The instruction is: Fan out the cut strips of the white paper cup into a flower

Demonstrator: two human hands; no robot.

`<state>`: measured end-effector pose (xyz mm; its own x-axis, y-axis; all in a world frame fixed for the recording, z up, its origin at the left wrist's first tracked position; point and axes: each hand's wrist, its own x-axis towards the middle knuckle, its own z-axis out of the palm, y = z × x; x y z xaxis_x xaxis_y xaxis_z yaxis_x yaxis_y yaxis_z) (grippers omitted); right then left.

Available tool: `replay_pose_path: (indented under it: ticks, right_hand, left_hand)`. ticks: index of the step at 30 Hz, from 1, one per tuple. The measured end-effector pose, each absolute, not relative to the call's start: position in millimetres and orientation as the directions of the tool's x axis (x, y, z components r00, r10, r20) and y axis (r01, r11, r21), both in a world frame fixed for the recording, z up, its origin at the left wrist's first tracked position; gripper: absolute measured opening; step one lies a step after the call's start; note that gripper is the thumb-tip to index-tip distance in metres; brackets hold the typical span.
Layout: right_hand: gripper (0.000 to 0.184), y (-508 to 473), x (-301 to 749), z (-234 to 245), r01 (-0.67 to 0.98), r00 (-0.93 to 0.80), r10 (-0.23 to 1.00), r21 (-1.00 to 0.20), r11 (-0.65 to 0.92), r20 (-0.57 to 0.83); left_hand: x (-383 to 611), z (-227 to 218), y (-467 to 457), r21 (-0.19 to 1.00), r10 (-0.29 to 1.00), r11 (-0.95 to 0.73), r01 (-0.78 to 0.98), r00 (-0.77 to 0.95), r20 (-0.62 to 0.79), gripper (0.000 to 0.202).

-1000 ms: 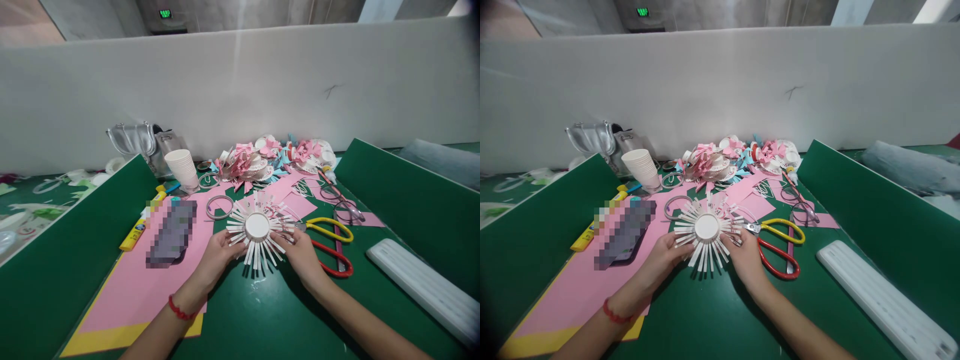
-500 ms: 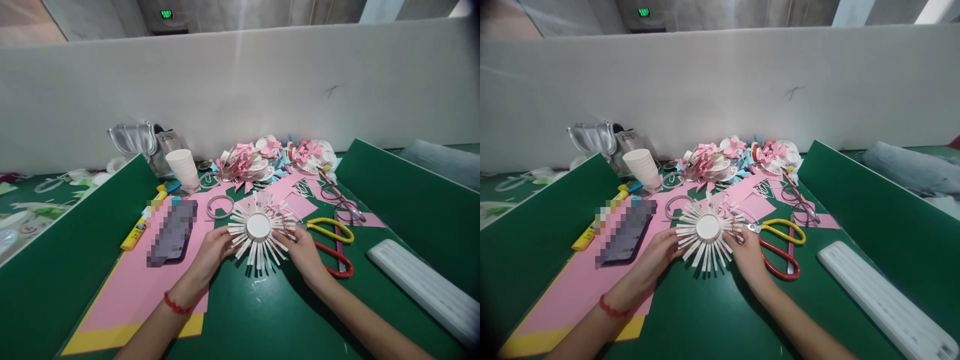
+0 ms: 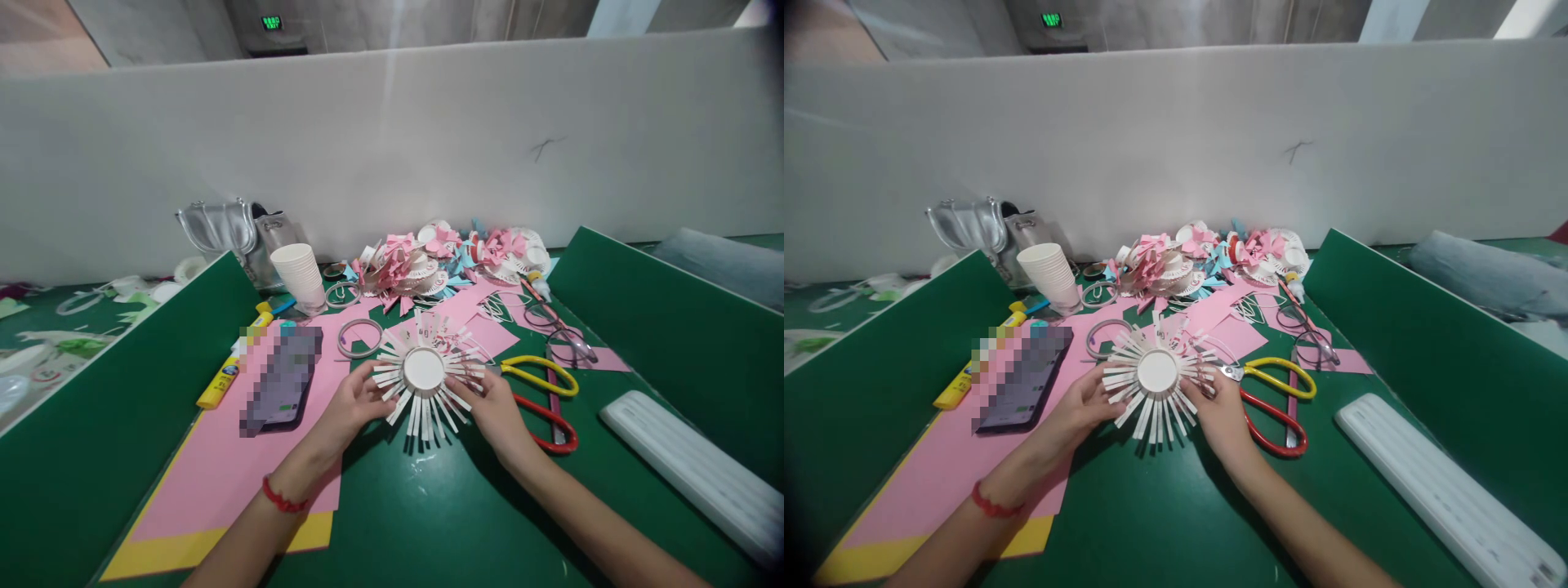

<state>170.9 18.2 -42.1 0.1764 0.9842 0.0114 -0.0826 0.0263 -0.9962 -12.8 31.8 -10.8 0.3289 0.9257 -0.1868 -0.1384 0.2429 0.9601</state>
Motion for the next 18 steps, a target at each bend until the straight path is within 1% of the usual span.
replay_pose_path:
  ticks: [2, 5, 6, 8, 10, 13, 15, 18]
  right_hand:
    - [0.02, 19, 172, -43, -0.096, 0.164, 0.986, -0.995, 0.023, 0.007]
    - [0.019, 22, 175, -42, -0.112, 0.126, 0.992, -0.994, 0.002, -0.013]
    - [0.018, 23, 176, -42, -0.116, 0.104, 0.994, -0.993, -0.009, -0.022]
    - [0.017, 25, 177, -39, -0.123, 0.046, 0.998, -0.992, -0.037, -0.043]
    - [0.018, 27, 180, -35, -0.133, -0.004, 0.997, -0.989, -0.071, -0.071]
    - [0.024, 28, 183, -28, -0.162, -0.011, 0.992, -0.979, -0.124, -0.124]
    - [0.031, 27, 185, -25, -0.219, 0.001, 0.986, -0.962, -0.164, -0.168]
    - [0.037, 24, 181, -26, -0.345, -0.034, 0.971, -0.909, -0.232, -0.235]
  left_hand:
    - [-15, -12, 34, 0.965, 0.913, 0.247, -0.092, 0.355, -0.2, 0.049]
    - [-18, -9, 34, 0.959, 0.873, 0.269, -0.09, 0.444, -0.203, 0.054]
    - [-18, -7, 34, 0.956, 0.862, 0.278, -0.096, 0.464, -0.204, 0.053]
    - [-17, -3, 32, 0.945, 0.852, 0.309, -0.103, 0.472, -0.227, 0.046]
    - [-16, -2, 30, 0.932, 0.856, 0.347, -0.106, 0.443, -0.268, 0.037]
    - [-13, -5, 30, 0.923, 0.867, 0.369, -0.108, 0.397, -0.3, 0.034]
    - [-11, -11, 31, 0.931, 0.894, 0.345, -0.121, 0.346, -0.286, 0.034]
    - [-3, -19, 28, 0.941, 0.946, 0.288, -0.18, 0.206, -0.25, 0.032]
